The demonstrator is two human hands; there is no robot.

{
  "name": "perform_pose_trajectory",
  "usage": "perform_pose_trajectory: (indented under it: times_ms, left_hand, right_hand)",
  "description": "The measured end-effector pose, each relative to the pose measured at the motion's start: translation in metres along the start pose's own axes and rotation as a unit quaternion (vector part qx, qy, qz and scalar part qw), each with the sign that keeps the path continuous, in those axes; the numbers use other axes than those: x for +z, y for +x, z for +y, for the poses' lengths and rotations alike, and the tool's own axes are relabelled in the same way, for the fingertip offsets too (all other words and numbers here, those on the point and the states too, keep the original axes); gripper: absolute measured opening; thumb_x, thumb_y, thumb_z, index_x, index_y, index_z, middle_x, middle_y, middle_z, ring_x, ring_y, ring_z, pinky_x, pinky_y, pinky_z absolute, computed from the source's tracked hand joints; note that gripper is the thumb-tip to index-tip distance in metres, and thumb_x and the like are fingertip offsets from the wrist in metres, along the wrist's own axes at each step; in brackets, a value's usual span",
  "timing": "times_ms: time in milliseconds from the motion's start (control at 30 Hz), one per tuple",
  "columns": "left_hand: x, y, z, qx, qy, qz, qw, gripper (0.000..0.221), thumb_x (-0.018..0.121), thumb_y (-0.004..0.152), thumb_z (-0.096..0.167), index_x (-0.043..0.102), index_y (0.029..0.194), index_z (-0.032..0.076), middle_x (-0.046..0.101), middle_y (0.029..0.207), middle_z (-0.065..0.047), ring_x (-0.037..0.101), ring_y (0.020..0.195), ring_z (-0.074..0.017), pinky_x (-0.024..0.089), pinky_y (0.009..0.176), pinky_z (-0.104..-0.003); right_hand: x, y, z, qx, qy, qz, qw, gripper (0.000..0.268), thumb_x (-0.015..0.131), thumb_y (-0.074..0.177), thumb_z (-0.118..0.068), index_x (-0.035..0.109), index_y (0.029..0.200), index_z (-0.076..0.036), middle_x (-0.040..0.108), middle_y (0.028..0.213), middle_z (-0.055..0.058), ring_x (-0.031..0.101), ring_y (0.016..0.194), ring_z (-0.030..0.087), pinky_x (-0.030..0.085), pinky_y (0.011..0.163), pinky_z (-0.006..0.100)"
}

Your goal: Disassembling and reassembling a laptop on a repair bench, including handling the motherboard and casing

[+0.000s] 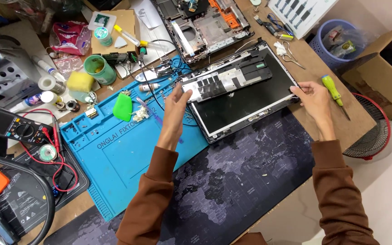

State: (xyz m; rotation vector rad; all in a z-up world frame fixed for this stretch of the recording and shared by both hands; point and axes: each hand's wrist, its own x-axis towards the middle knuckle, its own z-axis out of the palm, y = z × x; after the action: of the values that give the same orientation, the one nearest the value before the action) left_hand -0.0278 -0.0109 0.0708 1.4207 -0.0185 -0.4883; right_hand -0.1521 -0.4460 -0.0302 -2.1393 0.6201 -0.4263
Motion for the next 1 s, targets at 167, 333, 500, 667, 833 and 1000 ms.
perform_pose_trajectory:
  times_ms: [167, 333, 500, 667, 833, 1000]
  left_hand:
    - [0.007, -0.004, 0.007, 0.058, 0.022, -0.012, 0.998, 0.066, 0.059, 0.102, 0.028, 0.035, 0.155, -0.002, 0.031, 0.156, -0.039, 0.023, 0.149, -0.0529, 0.022, 0.120, -0.065]
    - [0.007, -0.012, -0.007, 0.065, 0.052, 0.021, 0.996, 0.056, 0.058, 0.101, 0.022, 0.045, 0.151, 0.000, 0.028, 0.156, -0.039, 0.017, 0.148, -0.0590, 0.021, 0.118, -0.070]
    - [0.009, -0.020, -0.019, 0.023, 0.055, -0.009, 0.998, 0.055, 0.058, 0.102, 0.025, 0.044, 0.149, 0.001, 0.022, 0.155, -0.042, 0.016, 0.146, -0.0629, 0.022, 0.114, -0.077]
    - [0.020, -0.005, -0.036, 0.035, 0.002, 0.042, 0.999, 0.048, 0.063, 0.095, 0.018, 0.055, 0.140, 0.003, 0.037, 0.145, -0.037, 0.035, 0.138, -0.0522, 0.032, 0.111, -0.066]
    - [0.035, -0.003, -0.055, 0.037, -0.059, 0.083, 0.994, 0.044, 0.072, 0.085, 0.015, 0.069, 0.129, 0.011, 0.058, 0.126, -0.024, 0.064, 0.111, -0.0288, 0.050, 0.101, -0.047]
    - [0.059, -0.011, -0.049, 0.026, -0.068, 0.073, 0.995, 0.046, 0.073, 0.085, 0.020, 0.070, 0.129, 0.012, 0.053, 0.124, -0.025, 0.060, 0.106, -0.0276, 0.049, 0.098, -0.046]
  right_hand:
    - [-0.001, -0.003, -0.001, -0.028, -0.024, 0.011, 0.999, 0.040, 0.089, 0.096, -0.024, 0.072, 0.123, 0.001, 0.066, 0.093, 0.017, 0.065, 0.062, 0.016, 0.056, 0.051, 0.026]
    - [0.000, -0.005, 0.010, -0.087, -0.191, 0.050, 0.976, 0.033, 0.087, 0.099, -0.036, 0.079, 0.121, -0.013, 0.063, 0.101, 0.013, 0.069, 0.073, 0.025, 0.058, 0.069, 0.036]
    - [0.009, 0.000, 0.010, -0.037, -0.085, 0.007, 0.996, 0.033, 0.079, 0.107, -0.034, 0.074, 0.127, -0.008, 0.069, 0.095, 0.015, 0.068, 0.077, 0.019, 0.055, 0.072, 0.033]
    - [0.012, -0.004, 0.001, -0.016, -0.083, 0.020, 0.996, 0.039, 0.077, 0.107, -0.041, 0.074, 0.125, -0.007, 0.072, 0.102, 0.021, 0.069, 0.088, 0.028, 0.054, 0.078, 0.038]
    - [0.002, 0.017, 0.043, -0.032, -0.157, 0.053, 0.986, 0.042, 0.078, 0.105, -0.049, 0.076, 0.124, -0.012, 0.072, 0.104, 0.016, 0.070, 0.093, 0.032, 0.054, 0.078, 0.040]
    - [-0.014, 0.023, 0.049, -0.030, -0.186, 0.064, 0.980, 0.046, 0.078, 0.104, -0.045, 0.072, 0.130, -0.009, 0.067, 0.109, 0.021, 0.065, 0.098, 0.035, 0.052, 0.087, 0.044]
